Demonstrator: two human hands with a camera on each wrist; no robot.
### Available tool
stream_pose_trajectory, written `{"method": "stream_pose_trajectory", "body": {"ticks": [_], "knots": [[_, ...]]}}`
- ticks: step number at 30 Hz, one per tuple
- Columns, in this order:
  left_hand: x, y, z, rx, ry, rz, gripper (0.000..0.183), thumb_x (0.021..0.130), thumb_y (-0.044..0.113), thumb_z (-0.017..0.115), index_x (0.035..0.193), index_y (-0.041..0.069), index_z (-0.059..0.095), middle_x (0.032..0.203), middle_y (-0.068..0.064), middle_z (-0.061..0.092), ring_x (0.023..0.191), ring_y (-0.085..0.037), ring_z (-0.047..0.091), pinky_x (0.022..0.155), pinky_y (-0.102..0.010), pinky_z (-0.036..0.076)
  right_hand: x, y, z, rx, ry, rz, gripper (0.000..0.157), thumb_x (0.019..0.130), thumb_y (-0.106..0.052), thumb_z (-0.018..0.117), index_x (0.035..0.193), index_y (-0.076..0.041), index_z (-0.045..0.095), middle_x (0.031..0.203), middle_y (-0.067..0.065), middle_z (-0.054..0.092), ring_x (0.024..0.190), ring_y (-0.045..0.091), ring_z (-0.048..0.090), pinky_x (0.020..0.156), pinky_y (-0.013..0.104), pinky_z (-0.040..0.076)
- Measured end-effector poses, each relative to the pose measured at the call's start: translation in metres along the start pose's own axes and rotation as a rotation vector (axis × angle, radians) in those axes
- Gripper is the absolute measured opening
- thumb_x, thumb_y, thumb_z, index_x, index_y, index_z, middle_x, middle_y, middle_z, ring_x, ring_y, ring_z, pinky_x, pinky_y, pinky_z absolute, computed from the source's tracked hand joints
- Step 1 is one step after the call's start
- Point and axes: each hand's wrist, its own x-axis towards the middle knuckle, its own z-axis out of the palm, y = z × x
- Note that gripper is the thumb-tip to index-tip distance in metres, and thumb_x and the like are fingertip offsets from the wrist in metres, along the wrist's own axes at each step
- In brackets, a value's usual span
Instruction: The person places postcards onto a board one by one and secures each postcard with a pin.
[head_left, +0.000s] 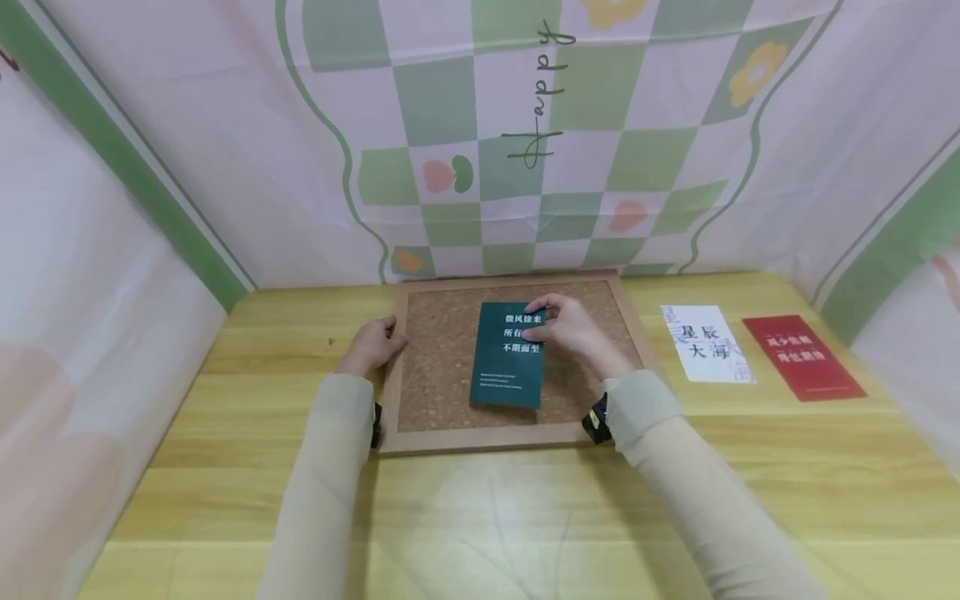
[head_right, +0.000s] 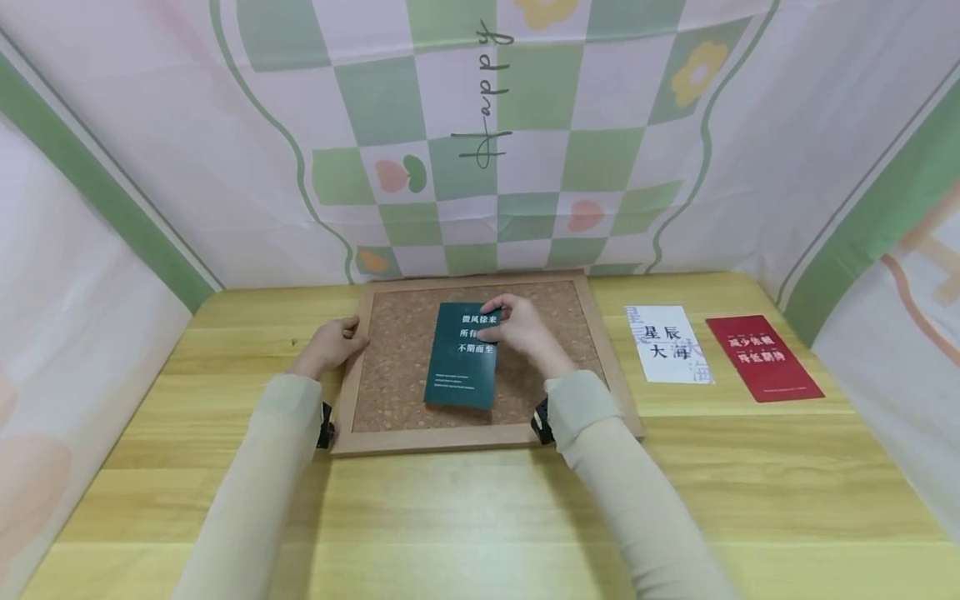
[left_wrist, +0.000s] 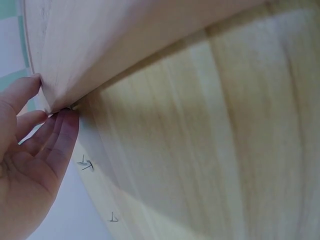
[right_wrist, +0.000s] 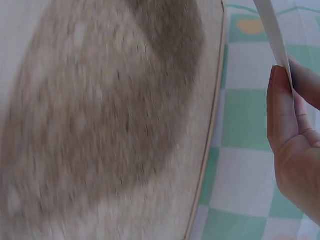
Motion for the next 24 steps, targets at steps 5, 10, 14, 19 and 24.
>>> {"method": "stream_pose_trajectory", "body": {"ticks": [5, 10, 14, 19, 24], "knots": [[0.002, -0.001, 0.0, 0.01, -0.01, -0.001, 0.06, 0.101, 0.025, 0.045, 0.15, -0.002, 0.02, 0.152, -0.024, 0.032, 0.139, -0.037, 0.034, 0.114, -0.046, 0.034, 0.004, -0.003, 0.018, -0.009, -0.008, 0.009, 0.039, 0.083, -0.009, 0.072, 0.119, -0.002, 0.059, 0.093, 0.006, 0.05, 0.083, 0.018, 0.043, 0.068, 0.026, 0.037], [0.002, -0.001, -0.001, 0.03, -0.018, 0.002, 0.06, 0.102, 0.026, 0.044, 0.15, -0.001, 0.02, 0.152, -0.024, 0.03, 0.14, -0.037, 0.032, 0.114, -0.046, 0.033, 0.004, -0.007, 0.032, 0.003, -0.009, -0.016, 0.037, 0.084, -0.008, 0.071, 0.119, -0.003, 0.059, 0.099, 0.011, 0.055, 0.083, 0.02, 0.047, 0.067, 0.026, 0.038], [0.001, 0.001, -0.002, 0.026, -0.021, -0.004, 0.06, 0.102, 0.026, 0.044, 0.15, 0.0, 0.02, 0.152, -0.023, 0.031, 0.14, -0.037, 0.033, 0.114, -0.046, 0.033, 0.004, -0.01, 0.04, 0.016, -0.008, -0.026, 0.037, 0.084, -0.007, 0.071, 0.119, -0.003, 0.059, 0.102, 0.012, 0.058, 0.082, 0.019, 0.048, 0.068, 0.025, 0.039], [0.0, 0.001, -0.003, 0.008, -0.027, 0.002, 0.06, 0.102, 0.025, 0.045, 0.15, 0.0, 0.02, 0.152, -0.024, 0.031, 0.14, -0.037, 0.034, 0.114, -0.046, 0.034, 0.005, -0.011, 0.047, 0.059, -0.021, -0.02, 0.036, 0.085, -0.005, 0.069, 0.119, -0.004, 0.058, 0.078, 0.002, 0.052, 0.065, 0.014, 0.042, 0.058, 0.024, 0.035], [0.001, -0.001, -0.003, 0.013, -0.03, 0.002, 0.06, 0.102, 0.025, 0.045, 0.15, 0.001, 0.02, 0.152, -0.024, 0.032, 0.139, -0.037, 0.035, 0.113, -0.046, 0.034, 0.005, -0.008, 0.052, 0.056, -0.039, -0.033, 0.034, 0.087, -0.004, 0.067, 0.119, -0.003, 0.058, 0.059, -0.005, 0.039, 0.052, 0.009, 0.032, 0.05, 0.022, 0.029]]}}
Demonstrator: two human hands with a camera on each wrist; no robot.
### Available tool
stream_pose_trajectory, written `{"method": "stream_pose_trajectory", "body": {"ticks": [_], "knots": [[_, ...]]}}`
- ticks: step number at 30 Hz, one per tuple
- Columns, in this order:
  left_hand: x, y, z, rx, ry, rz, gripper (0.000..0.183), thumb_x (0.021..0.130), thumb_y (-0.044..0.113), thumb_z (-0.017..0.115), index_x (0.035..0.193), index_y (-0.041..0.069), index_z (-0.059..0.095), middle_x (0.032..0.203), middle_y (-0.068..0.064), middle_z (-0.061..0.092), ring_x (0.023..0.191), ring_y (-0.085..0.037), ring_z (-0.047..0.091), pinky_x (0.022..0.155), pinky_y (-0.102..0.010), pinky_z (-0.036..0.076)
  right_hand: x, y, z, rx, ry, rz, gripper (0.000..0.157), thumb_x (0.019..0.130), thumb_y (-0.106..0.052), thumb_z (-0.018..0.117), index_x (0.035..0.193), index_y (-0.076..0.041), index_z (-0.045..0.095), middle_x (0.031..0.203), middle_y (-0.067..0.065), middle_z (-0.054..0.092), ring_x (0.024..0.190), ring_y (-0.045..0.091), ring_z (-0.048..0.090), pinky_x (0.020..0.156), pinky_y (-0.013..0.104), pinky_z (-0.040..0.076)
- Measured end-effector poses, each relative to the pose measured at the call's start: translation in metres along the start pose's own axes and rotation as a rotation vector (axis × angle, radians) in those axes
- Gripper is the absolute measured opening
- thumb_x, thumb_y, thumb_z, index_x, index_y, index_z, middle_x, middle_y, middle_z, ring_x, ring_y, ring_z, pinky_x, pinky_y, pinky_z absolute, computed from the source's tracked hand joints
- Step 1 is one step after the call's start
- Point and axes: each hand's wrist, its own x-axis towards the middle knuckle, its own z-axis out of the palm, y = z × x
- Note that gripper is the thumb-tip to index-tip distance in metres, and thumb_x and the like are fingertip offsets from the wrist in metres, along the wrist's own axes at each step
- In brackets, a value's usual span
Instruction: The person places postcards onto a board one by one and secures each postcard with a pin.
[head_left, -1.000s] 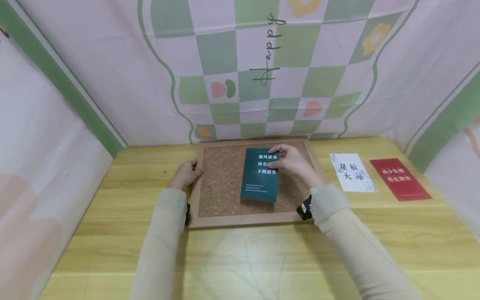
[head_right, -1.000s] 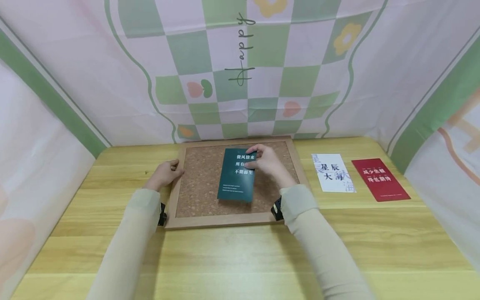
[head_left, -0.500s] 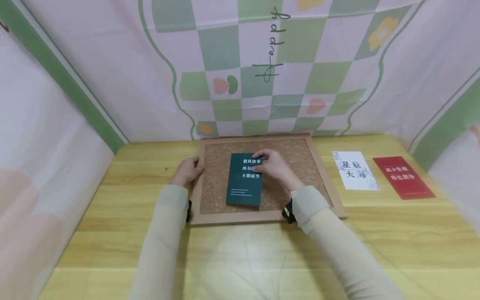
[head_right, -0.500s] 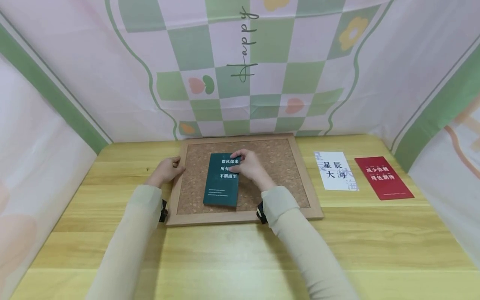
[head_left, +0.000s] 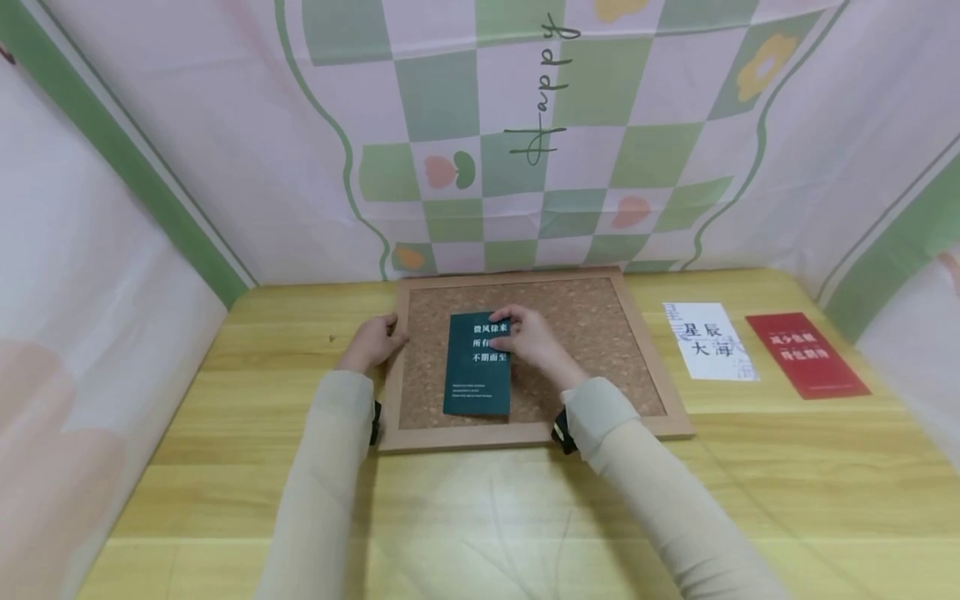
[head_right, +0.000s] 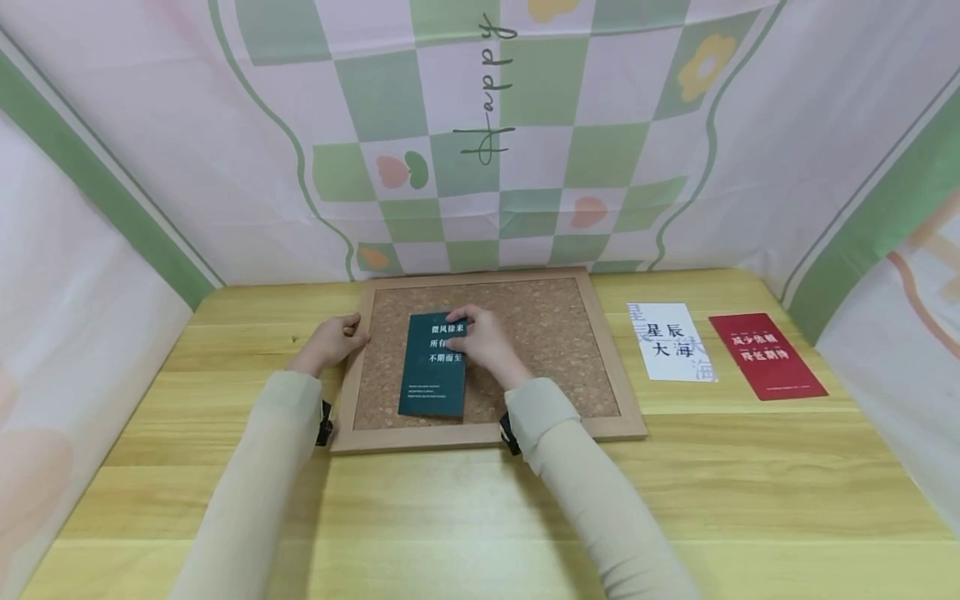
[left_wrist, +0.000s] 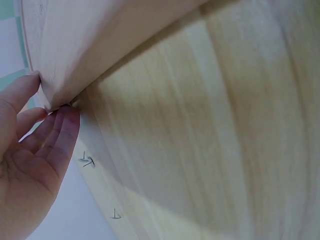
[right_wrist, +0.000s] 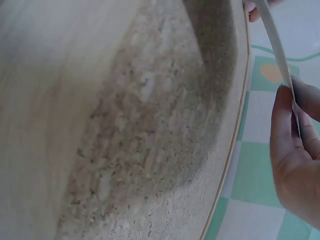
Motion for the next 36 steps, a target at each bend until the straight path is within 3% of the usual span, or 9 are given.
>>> {"method": "stream_pose_trajectory", "body": {"ticks": [4, 7, 9, 11, 13, 25, 30, 36], "knots": [[0.0, 0.0, 0.0, 0.007, 0.0, 0.004, 0.06, 0.102, 0.026, 0.044, 0.15, 0.0, 0.019, 0.152, -0.024, 0.032, 0.139, -0.037, 0.035, 0.114, -0.046, 0.034, -0.002, 0.001, 0.004, -0.079, 0.022, -0.012, 0.034, 0.088, -0.007, 0.067, 0.121, -0.005, 0.059, 0.066, 0.0, 0.044, 0.056, 0.013, 0.036, 0.052, 0.024, 0.033], [-0.001, 0.0, 0.0, 0.02, 0.0, 0.008, 0.06, 0.102, 0.025, 0.043, 0.15, 0.0, 0.019, 0.152, -0.024, 0.03, 0.139, -0.037, 0.034, 0.114, -0.047, 0.034, -0.004, 0.001, 0.01, -0.178, 0.044, -0.027, 0.037, 0.089, -0.011, 0.067, 0.124, -0.007, 0.058, 0.089, 0.011, 0.057, 0.071, 0.02, 0.049, 0.063, 0.031, 0.043], [-0.003, -0.001, 0.0, 0.028, 0.0, 0.01, 0.059, 0.102, 0.024, 0.043, 0.15, -0.001, 0.019, 0.153, -0.024, 0.03, 0.139, -0.038, 0.033, 0.113, -0.047, 0.034, -0.005, 0.0, 0.014, -0.236, 0.058, -0.042, 0.038, 0.089, -0.012, 0.067, 0.126, -0.006, 0.059, 0.117, 0.017, 0.057, 0.098, 0.028, 0.057, 0.082, 0.037, 0.05], [-0.004, -0.001, 0.0, 0.034, 0.004, 0.014, 0.059, 0.102, 0.024, 0.043, 0.15, -0.001, 0.019, 0.153, -0.024, 0.029, 0.139, -0.038, 0.033, 0.113, -0.047, 0.034, -0.005, 0.001, 0.018, -0.269, 0.066, -0.064, 0.038, 0.089, -0.012, 0.066, 0.126, -0.004, 0.059, 0.141, 0.019, 0.045, 0.125, 0.033, 0.049, 0.103, 0.043, 0.044], [-0.005, -0.001, 0.0, 0.031, 0.005, 0.014, 0.059, 0.102, 0.024, 0.043, 0.15, -0.001, 0.019, 0.153, -0.024, 0.029, 0.14, -0.038, 0.033, 0.113, -0.047, 0.034, -0.005, 0.0, 0.02, -0.294, 0.074, -0.088, 0.038, 0.089, -0.012, 0.066, 0.125, -0.001, 0.059, 0.15, 0.019, 0.037, 0.139, 0.036, 0.036, 0.113, 0.047, 0.034], [-0.001, 0.0, 0.002, 0.021, 0.013, 0.012, 0.06, 0.102, 0.025, 0.044, 0.15, 0.0, 0.02, 0.15, -0.025, 0.034, 0.137, -0.037, 0.037, 0.112, -0.046, 0.036, -0.006, 0.002, 0.028, -0.359, 0.039, -0.127, 0.031, 0.092, -0.014, 0.063, 0.119, -0.001, 0.064, 0.142, 0.015, 0.05, 0.135, 0.032, 0.043, 0.113, 0.044, 0.036], [-0.002, 0.001, 0.002, 0.011, 0.009, 0.014, 0.06, 0.102, 0.025, 0.044, 0.15, 0.0, 0.019, 0.151, -0.025, 0.033, 0.137, -0.037, 0.037, 0.112, -0.046, 0.036, -0.006, 0.004, 0.027, -0.367, 0.023, -0.15, 0.031, 0.092, -0.015, 0.062, 0.12, -0.001, 0.064, 0.142, 0.016, 0.049, 0.136, 0.033, 0.042, 0.113, 0.045, 0.035], [-0.003, 0.002, 0.002, 0.023, 0.005, 0.009, 0.059, 0.102, 0.025, 0.043, 0.151, 0.0, 0.018, 0.151, -0.025, 0.032, 0.137, -0.037, 0.037, 0.111, -0.047, 0.037, -0.008, 0.003, 0.025, -0.404, -0.069, -0.17, 0.035, 0.095, -0.017, 0.058, 0.127, -0.002, 0.06, 0.15, 0.017, 0.04, 0.139, 0.035, 0.037, 0.113, 0.048, 0.034]]}}
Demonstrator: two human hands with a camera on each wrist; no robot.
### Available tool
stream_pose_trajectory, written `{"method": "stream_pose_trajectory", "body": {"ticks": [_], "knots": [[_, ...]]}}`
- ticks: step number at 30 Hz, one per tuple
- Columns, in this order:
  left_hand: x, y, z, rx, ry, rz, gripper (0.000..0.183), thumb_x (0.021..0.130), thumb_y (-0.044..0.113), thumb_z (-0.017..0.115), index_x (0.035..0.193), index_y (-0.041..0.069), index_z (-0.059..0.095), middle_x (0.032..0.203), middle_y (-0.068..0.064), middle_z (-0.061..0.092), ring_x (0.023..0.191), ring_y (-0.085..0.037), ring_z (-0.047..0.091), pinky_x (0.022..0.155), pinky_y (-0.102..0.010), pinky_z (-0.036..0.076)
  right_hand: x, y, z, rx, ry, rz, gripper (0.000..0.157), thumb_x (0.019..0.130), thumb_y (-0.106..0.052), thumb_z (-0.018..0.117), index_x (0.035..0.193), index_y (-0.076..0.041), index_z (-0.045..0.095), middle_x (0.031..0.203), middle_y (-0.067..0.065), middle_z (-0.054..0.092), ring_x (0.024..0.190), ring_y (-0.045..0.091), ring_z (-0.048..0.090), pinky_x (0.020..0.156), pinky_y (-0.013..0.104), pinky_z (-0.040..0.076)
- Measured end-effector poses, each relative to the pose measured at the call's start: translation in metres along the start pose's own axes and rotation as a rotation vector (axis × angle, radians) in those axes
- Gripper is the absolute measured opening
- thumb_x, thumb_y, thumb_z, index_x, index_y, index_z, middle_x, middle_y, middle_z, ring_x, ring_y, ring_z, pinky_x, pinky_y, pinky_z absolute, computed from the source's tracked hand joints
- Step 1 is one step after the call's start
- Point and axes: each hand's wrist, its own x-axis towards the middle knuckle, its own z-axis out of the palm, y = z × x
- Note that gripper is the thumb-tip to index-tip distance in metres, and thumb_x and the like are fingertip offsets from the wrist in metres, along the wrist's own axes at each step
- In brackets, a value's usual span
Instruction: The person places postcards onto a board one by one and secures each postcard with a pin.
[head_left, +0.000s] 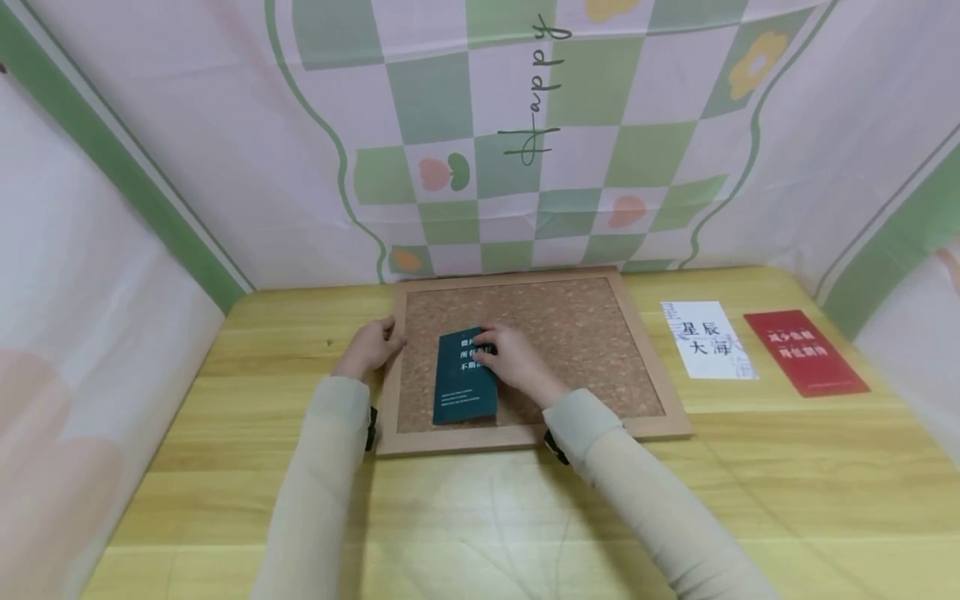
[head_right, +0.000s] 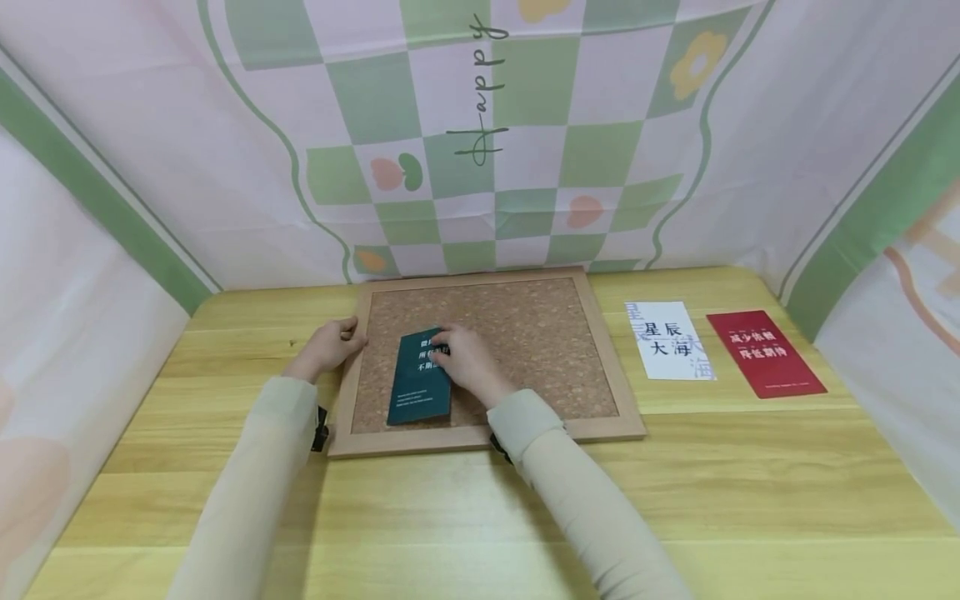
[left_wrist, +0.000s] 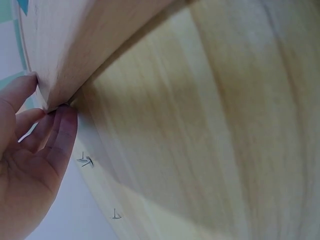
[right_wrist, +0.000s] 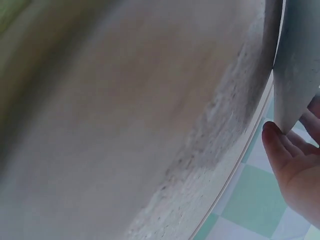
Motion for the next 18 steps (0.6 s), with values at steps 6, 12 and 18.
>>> {"method": "stream_pose_trajectory", "body": {"ticks": [6, 12, 18], "knots": [[0.0004, -0.0004, 0.0011, -0.003, -0.013, -0.009, 0.06, 0.103, 0.025, 0.042, 0.151, 0.001, 0.017, 0.153, -0.024, 0.03, 0.138, -0.037, 0.036, 0.112, -0.046, 0.036, -0.0041, 0.0013, -0.0012, -0.047, -0.117, -0.04, 0.052, 0.093, -0.027, 0.063, 0.138, -0.005, 0.049, 0.156, 0.02, 0.026, 0.143, 0.039, 0.026, 0.114, 0.052, 0.03], [0.0025, -0.0013, 0.0017, -0.014, -0.014, -0.004, 0.059, 0.103, 0.024, 0.041, 0.151, 0.001, 0.016, 0.153, -0.024, 0.029, 0.139, -0.037, 0.035, 0.112, -0.046, 0.037, -0.0053, 0.0025, -0.0005, -0.071, -0.241, -0.037, 0.084, 0.081, -0.039, 0.075, 0.147, -0.007, 0.035, 0.16, 0.019, 0.011, 0.145, 0.041, 0.02, 0.114, 0.053, 0.031], [0.0029, -0.0015, 0.0006, -0.014, -0.013, -0.005, 0.059, 0.103, 0.024, 0.041, 0.151, 0.002, 0.016, 0.153, -0.023, 0.03, 0.138, -0.037, 0.036, 0.111, -0.047, 0.037, -0.006, 0.0015, 0.0022, -0.067, -0.266, -0.02, 0.09, 0.078, -0.04, 0.077, 0.149, -0.011, 0.031, 0.161, 0.017, 0.003, 0.146, 0.04, 0.017, 0.112, 0.054, 0.033]]}}
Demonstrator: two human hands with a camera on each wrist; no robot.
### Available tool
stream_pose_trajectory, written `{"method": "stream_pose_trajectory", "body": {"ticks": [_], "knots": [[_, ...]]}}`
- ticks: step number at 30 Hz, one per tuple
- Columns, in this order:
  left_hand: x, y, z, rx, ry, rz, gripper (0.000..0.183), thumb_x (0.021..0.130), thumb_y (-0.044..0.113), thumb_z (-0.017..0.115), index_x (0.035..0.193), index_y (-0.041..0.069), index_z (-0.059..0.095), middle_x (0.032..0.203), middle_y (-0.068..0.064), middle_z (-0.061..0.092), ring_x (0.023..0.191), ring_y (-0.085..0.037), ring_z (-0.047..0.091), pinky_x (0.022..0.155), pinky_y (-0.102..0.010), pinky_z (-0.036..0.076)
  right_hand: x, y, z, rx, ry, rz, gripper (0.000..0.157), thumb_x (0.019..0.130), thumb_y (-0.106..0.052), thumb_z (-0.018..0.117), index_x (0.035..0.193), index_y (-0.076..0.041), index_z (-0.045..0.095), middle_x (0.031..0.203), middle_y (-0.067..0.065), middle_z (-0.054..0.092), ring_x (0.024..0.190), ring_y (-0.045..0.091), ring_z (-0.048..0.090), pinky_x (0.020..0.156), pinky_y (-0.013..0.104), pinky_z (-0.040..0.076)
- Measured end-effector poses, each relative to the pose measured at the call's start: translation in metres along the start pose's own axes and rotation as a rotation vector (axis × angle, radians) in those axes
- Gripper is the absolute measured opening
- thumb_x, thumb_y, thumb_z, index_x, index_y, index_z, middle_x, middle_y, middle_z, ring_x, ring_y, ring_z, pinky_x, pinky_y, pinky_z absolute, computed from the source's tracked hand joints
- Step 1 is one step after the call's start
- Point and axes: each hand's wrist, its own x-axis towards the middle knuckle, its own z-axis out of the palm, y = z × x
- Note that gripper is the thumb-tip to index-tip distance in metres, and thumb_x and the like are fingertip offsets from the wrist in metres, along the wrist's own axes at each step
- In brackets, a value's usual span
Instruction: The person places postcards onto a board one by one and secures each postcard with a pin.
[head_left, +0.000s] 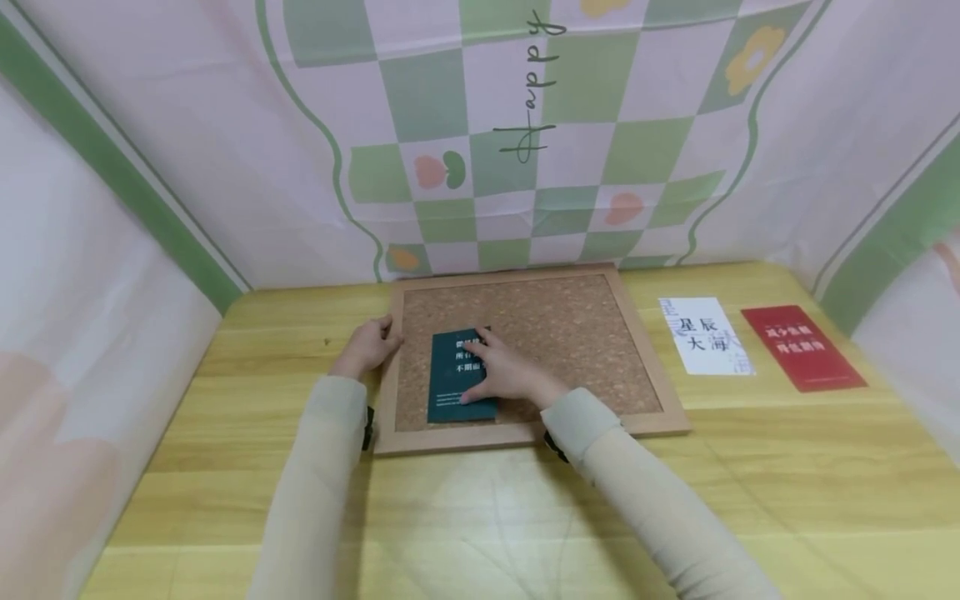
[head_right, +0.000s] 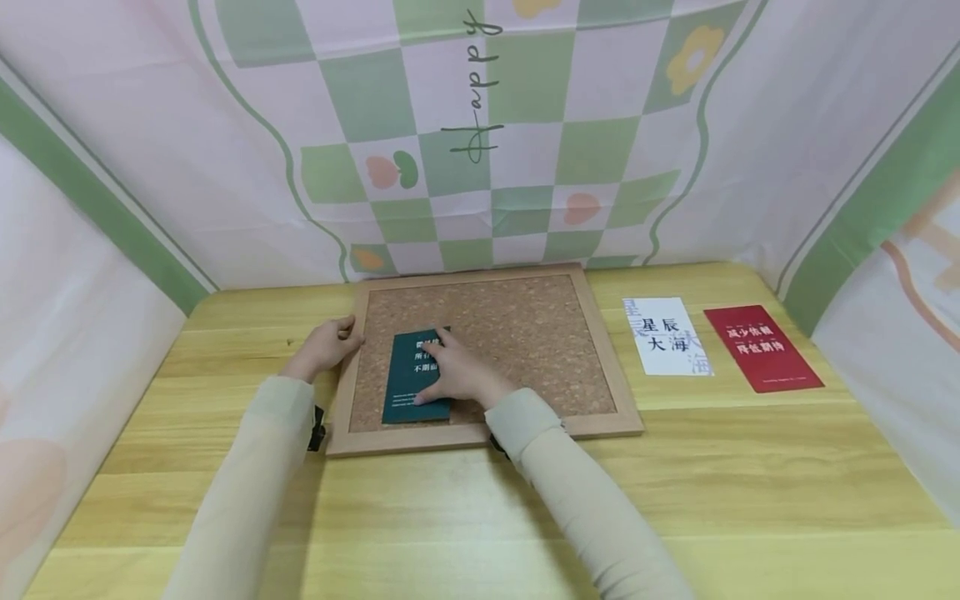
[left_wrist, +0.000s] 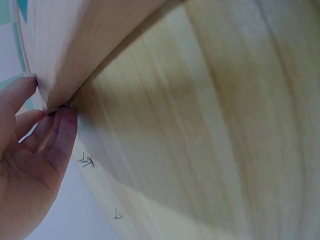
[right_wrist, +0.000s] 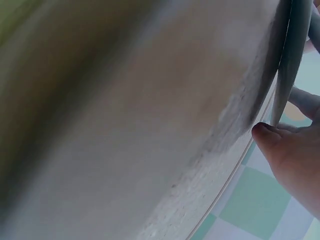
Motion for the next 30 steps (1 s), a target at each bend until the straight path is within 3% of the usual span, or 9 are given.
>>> {"method": "stream_pose_trajectory", "body": {"ticks": [9, 15, 30], "knots": [[0.0005, 0.0007, -0.001, 0.005, -0.003, -0.002, 0.059, 0.103, 0.024, 0.041, 0.151, 0.002, 0.016, 0.153, -0.023, 0.03, 0.139, -0.036, 0.035, 0.112, -0.046, 0.036, 0.0028, -0.0017, 0.0061, 0.037, 0.031, 0.015, 0.09, 0.077, -0.034, 0.079, 0.149, -0.011, 0.032, 0.161, 0.018, -0.004, 0.146, 0.041, 0.015, 0.114, 0.054, 0.031], [0.0006, 0.0, -0.0013, 0.001, -0.005, 0.0, 0.059, 0.103, 0.023, 0.041, 0.151, 0.001, 0.015, 0.152, -0.024, 0.031, 0.138, -0.037, 0.036, 0.111, -0.047, 0.037, 0.0046, -0.0016, 0.0086, 0.018, 0.026, 0.007, 0.088, 0.077, -0.034, 0.079, 0.149, -0.013, 0.033, 0.161, 0.017, 0.001, 0.149, 0.037, 0.008, 0.117, 0.054, 0.024], [-0.0019, -0.0006, 0.0002, -0.02, -0.01, 0.003, 0.058, 0.103, 0.024, 0.04, 0.152, 0.003, 0.016, 0.151, -0.024, 0.033, 0.136, -0.036, 0.039, 0.11, -0.046, 0.039, 0.007, -0.0028, 0.0103, -0.017, 0.011, 0.003, 0.087, 0.077, -0.034, 0.079, 0.149, -0.014, 0.034, 0.161, 0.016, 0.007, 0.149, 0.036, 0.008, 0.119, 0.052, 0.021]]}}
